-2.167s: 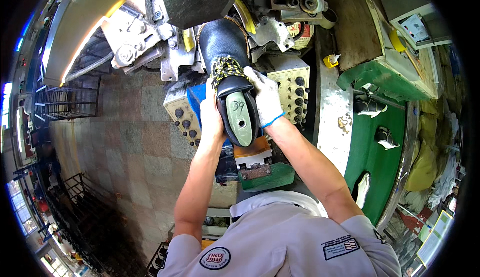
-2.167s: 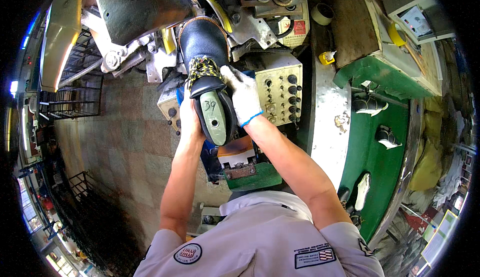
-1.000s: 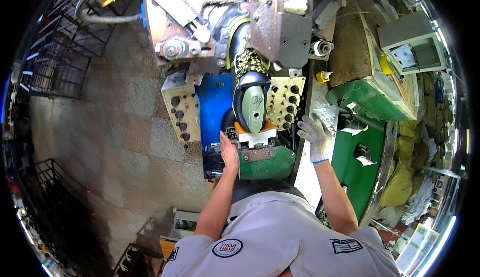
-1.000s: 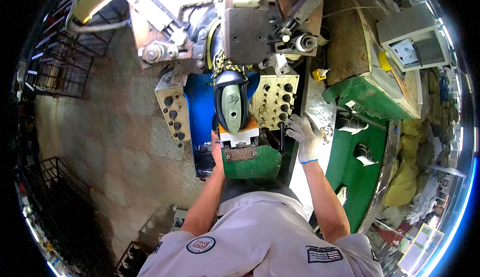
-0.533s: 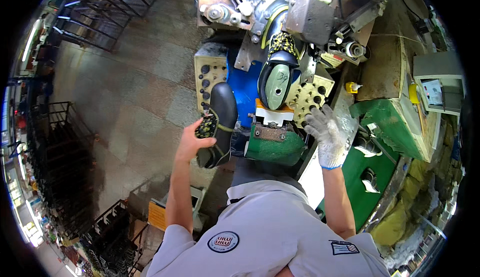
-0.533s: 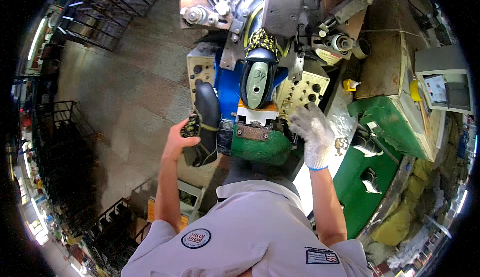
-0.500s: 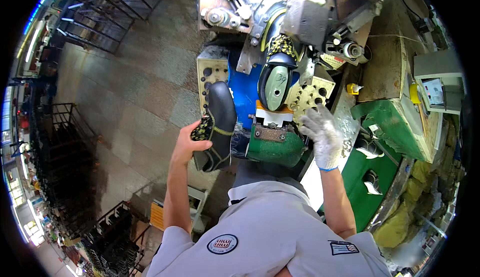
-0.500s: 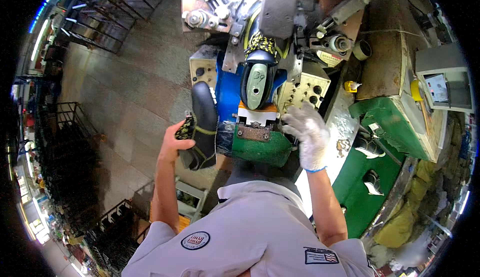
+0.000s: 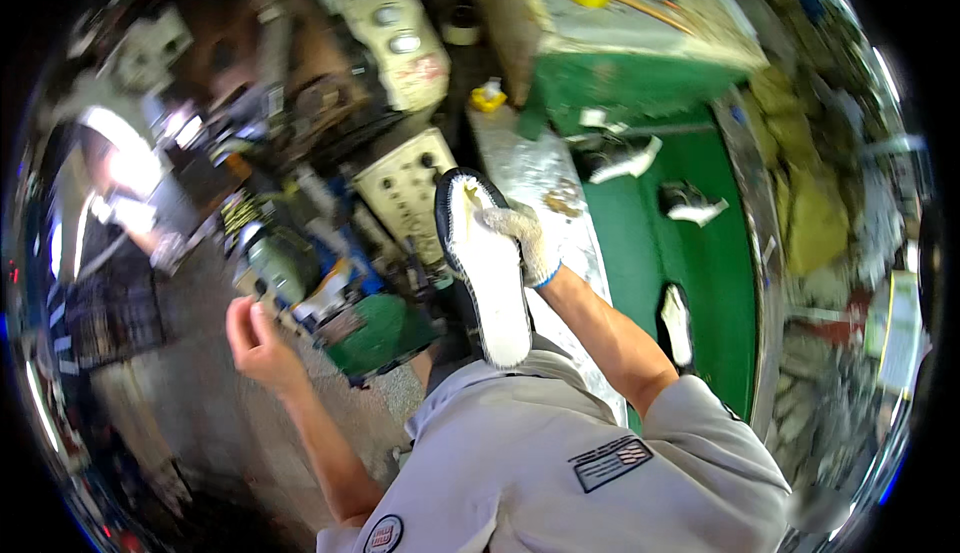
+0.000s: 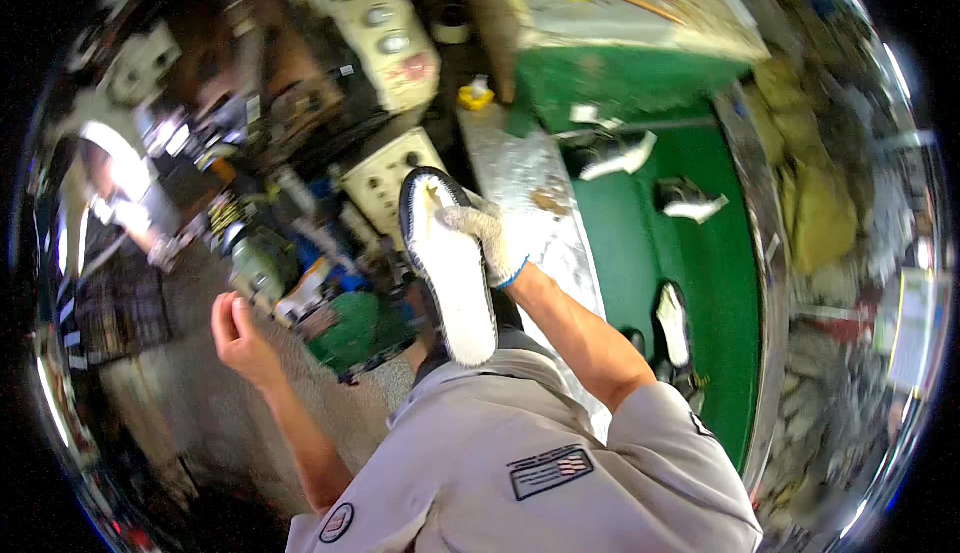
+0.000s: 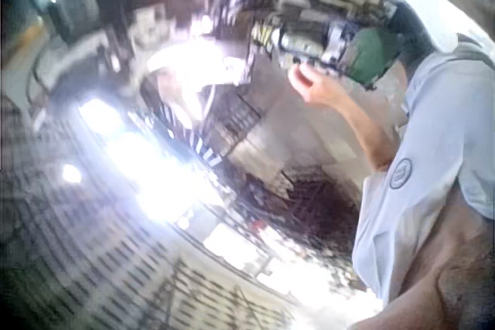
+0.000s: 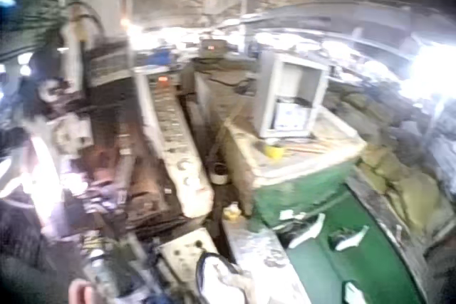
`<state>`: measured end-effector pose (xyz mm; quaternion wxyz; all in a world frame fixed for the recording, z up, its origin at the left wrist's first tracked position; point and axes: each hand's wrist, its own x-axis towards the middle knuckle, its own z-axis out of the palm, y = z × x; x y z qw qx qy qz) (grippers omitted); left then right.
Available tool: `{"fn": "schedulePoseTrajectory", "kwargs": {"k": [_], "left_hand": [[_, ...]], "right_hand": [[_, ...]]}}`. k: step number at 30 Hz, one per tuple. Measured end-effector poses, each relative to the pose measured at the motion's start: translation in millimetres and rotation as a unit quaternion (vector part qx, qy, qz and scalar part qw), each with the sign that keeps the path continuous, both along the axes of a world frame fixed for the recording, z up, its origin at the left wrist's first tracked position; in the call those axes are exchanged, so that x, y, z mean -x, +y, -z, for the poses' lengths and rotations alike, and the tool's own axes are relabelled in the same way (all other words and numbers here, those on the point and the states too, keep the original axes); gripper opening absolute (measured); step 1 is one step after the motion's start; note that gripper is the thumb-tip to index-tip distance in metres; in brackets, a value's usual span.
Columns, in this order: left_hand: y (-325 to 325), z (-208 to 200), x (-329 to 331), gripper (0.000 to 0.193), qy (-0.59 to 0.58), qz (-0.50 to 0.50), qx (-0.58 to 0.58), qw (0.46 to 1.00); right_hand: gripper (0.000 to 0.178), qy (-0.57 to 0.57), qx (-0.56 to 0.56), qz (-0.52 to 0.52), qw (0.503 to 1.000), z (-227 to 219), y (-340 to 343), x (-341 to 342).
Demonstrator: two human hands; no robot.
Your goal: The person places a shoe onto a lasting machine and secures it. After removing the shoe, they use pincers at a conveyor belt to pull and adjust the edges of the shoe upper around the lasting form.
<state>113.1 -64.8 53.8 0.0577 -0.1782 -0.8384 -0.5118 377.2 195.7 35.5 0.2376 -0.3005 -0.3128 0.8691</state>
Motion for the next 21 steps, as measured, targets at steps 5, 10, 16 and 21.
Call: {"fn": "schedulePoseTrajectory", "kwargs": {"k": [5, 10, 16, 21], "left_hand": [[46.4, 45.0, 38.2, 0.060, -0.128, 0.090, 0.001, 0.988], [62.1, 64.9, 50.5, 0.053, -0.063, 0.061, 0.118, 0.989], [49.4, 61.4, 67.8, 0.043, -0.030, 0.013, 0.140, 0.990], [52.5, 27.2, 68.6, 0.044, -0.065, 0.006, 0.199, 0.978]], "right_hand": [[0.037, -0.297, -0.072, 0.072, 0.950, 96.0, 95.7, -178.7], [0.095, -0.709, -0.147, -0.030, 0.689, 194.4, 168.5, -375.3], [0.096, -0.713, -0.018, 0.284, 0.641, 290.3, 255.6, -473.1], [0.077, -0.542, 0.027, 0.514, 0.665, 338.3, 318.8, -480.9]]}}
